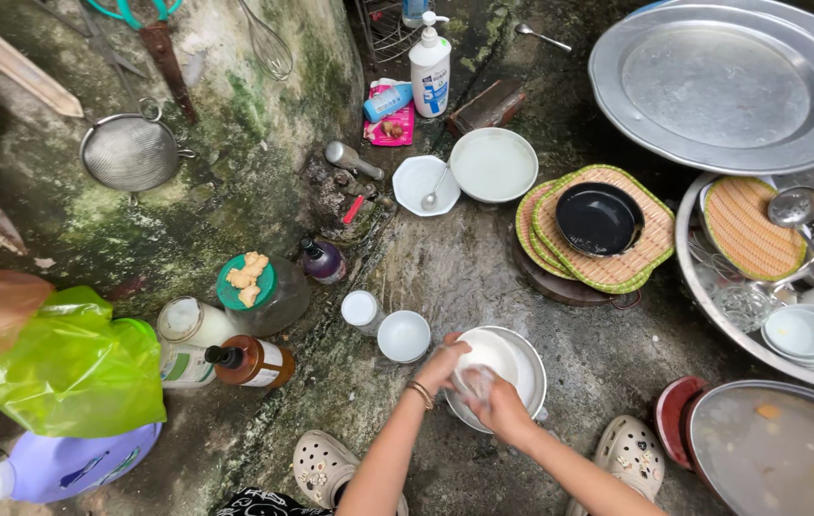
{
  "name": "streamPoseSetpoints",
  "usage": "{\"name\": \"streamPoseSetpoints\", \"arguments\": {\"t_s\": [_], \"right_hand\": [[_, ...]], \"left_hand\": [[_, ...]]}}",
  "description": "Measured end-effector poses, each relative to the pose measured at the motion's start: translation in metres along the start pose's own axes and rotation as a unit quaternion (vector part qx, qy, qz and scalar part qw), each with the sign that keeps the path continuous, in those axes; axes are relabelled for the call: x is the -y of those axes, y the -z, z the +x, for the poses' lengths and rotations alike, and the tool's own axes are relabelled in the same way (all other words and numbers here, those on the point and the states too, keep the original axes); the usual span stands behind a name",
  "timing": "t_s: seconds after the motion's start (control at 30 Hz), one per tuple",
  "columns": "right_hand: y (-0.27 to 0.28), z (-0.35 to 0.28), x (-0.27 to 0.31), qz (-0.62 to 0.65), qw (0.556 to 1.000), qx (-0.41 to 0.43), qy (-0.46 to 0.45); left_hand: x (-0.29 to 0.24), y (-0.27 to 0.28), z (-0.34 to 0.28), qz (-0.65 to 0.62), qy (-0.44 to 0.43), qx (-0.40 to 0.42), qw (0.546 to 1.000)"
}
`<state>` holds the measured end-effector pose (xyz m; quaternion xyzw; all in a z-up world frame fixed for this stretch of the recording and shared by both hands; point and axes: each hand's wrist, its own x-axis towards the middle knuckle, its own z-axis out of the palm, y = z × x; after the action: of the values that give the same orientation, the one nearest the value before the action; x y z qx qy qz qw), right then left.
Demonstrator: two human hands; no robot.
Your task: The person washes several bowls, a small pot, and a woven plastic tray by hand in a basin of soapy water on the floor, rinsing some items with water from a small cup and placing them in a large metal bowl.
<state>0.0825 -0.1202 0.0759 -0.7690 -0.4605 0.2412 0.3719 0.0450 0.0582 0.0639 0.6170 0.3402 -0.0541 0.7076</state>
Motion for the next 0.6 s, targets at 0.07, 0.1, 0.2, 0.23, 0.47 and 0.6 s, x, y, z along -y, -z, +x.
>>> {"name": "streamPoseSetpoints", "arguments": {"t_s": [0.07, 0.1, 0.2, 0.23, 0.47, 0.6], "right_hand": [[-0.002, 0.004, -0.002, -0.049, 0.995, -0.046, 0.076], [0.009, 0.002, -0.011, -0.155, 0.975, -0.018, 0.156], [0.027, 0.001, -0.024, -0.225, 0.96, 0.111, 0.127], [0.03, 0.0, -0.024, -0.206, 0.963, 0.161, 0.072], [0.028, -0.009, 0.009, -0.142, 0.974, 0.045, 0.172], [0.016, -0.006, -0.006, -0.15, 0.982, 0.111, -0.003]], "left_hand": [[0.008, -0.007, 0.005, -0.013, -0.049, -0.042, 0.998], [0.01, -0.004, 0.005, -0.008, -0.027, -0.037, 0.999], [0.009, 0.012, 0.005, 0.049, 0.107, 0.036, 0.992], [0.012, 0.012, 0.005, 0.063, 0.134, 0.055, 0.987], [0.039, -0.012, -0.003, -0.083, 0.043, -0.008, 0.996], [0.04, -0.015, -0.017, -0.096, 0.056, -0.095, 0.989]]}}
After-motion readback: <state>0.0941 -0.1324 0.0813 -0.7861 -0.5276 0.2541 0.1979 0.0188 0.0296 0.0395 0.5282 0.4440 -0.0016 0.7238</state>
